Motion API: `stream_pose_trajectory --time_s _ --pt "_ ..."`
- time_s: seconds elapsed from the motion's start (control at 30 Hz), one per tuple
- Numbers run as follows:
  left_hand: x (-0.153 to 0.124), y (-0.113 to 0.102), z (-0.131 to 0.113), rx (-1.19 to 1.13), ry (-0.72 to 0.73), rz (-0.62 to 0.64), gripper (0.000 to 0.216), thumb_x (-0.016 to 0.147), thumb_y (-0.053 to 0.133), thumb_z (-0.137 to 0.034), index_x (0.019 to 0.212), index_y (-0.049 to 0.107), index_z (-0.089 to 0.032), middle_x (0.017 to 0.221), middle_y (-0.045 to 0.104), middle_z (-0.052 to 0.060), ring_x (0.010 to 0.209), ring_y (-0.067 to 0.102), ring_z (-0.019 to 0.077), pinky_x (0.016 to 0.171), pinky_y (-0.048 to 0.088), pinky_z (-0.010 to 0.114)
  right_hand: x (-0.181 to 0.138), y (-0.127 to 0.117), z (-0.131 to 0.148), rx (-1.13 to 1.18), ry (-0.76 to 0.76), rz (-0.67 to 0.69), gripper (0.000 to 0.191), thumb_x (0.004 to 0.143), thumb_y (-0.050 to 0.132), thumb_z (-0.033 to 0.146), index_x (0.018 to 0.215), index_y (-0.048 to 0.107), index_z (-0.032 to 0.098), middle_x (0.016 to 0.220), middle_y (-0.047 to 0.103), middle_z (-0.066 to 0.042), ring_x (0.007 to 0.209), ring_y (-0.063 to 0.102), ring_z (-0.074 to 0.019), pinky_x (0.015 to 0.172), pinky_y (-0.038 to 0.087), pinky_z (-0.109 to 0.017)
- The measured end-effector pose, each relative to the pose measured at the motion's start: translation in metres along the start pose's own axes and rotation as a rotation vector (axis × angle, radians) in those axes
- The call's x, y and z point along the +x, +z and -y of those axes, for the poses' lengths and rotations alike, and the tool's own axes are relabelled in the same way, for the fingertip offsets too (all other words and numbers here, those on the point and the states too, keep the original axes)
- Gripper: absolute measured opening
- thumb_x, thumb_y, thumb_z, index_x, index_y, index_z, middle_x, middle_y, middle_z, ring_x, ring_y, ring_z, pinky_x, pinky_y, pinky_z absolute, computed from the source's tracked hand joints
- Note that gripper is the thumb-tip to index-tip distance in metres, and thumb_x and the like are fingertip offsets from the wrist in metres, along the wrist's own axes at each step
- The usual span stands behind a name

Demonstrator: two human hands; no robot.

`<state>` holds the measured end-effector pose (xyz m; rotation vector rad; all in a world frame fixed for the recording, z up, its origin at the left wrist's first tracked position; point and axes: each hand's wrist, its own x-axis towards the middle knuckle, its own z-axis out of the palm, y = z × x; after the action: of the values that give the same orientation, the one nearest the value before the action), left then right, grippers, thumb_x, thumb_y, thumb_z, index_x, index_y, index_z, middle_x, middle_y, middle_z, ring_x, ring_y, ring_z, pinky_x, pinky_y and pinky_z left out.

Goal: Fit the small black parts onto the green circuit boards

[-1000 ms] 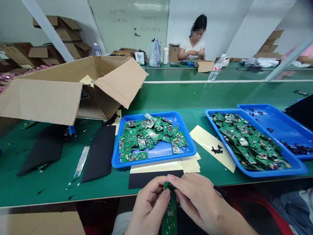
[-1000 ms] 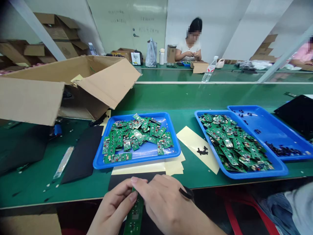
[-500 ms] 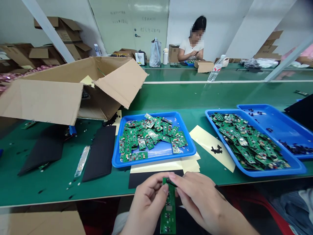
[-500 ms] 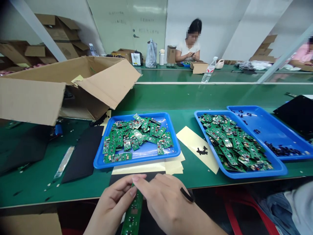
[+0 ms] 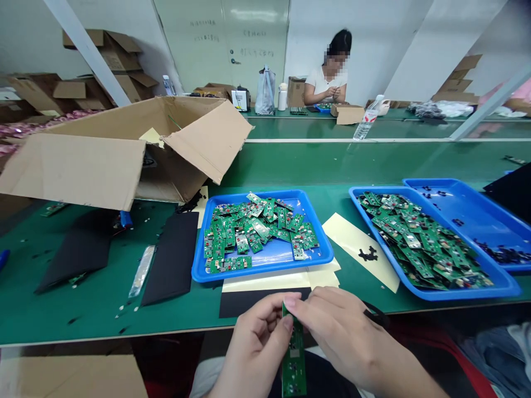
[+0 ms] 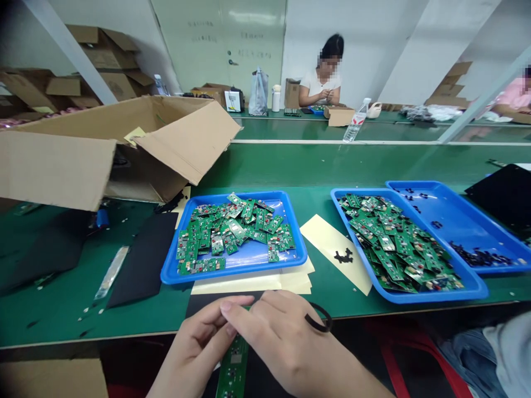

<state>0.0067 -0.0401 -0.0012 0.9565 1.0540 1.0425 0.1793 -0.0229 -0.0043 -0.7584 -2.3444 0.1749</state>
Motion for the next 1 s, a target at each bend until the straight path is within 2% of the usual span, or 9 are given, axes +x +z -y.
stream_pose_trajectory --time_s 0.13,0.33,0.53,0.7,1.0 --pt "-0.001 0.005 -0.008 0.003 -0.022 -0.022 0.016 0.078 0.07 -0.03 0.093 0.077 -0.027 0.088 0.078 0.0 0.086 0.069 0.0172 0.077 0.053 0.019 -0.002 0.001 0.001 0.013 0.017 -0.013 0.038 0.098 0.039 0.011 0.136 0.039 0.014 0.077 0.063 -0.002 0.069 0.059 -0.0159 0.062 0.048 -0.028" --pt "-0.001 0.005 -0.005 0.014 -0.002 -0.031 0.015 0.08 0.068 -0.029 0.091 0.076 -0.024 0.088 0.078 0.001 0.084 0.069 0.0188 0.078 0.053 0.022 -0.004 -0.001 0.004 -0.004 0.034 0.001 0.038 0.097 0.041 0.012 0.135 0.04 0.014 0.075 0.061 -0.001 0.065 0.057 -0.0152 0.057 0.047 -0.028" --pt "0.002 -0.003 -0.001 0.1 0.032 0.07 0.018 0.085 0.061 -0.027 0.098 0.074 -0.023 0.092 0.076 0.003 0.085 0.069 0.0194 0.078 0.053 0.023 -0.002 -0.002 0.005 -0.029 0.033 -0.006 0.038 0.097 0.041 0.013 0.135 0.041 0.013 0.075 0.061 -0.002 0.064 0.057 -0.0149 0.059 0.049 -0.028" --pt "0.001 0.0 0.0 0.08 0.03 0.009 0.018 0.084 0.062 -0.027 0.096 0.074 -0.023 0.088 0.076 0.003 0.078 0.068 0.0187 0.074 0.053 0.023 0.006 -0.005 0.008 0.0 0.119 -0.048 0.042 0.093 0.04 0.005 0.134 0.039 0.012 0.072 0.061 -0.001 0.06 0.057 -0.0152 0.056 0.05 -0.027" --pt "-0.001 0.009 -0.002 -0.086 0.003 -0.035 0.017 0.08 0.068 -0.034 0.09 0.076 -0.024 0.084 0.075 0.001 0.074 0.067 0.0167 0.073 0.053 0.021 0.009 -0.01 0.01 0.008 0.17 -0.035 0.04 0.091 0.042 0.007 0.132 0.041 0.008 0.076 0.063 -0.005 0.065 0.059 -0.0179 0.059 0.053 -0.03"
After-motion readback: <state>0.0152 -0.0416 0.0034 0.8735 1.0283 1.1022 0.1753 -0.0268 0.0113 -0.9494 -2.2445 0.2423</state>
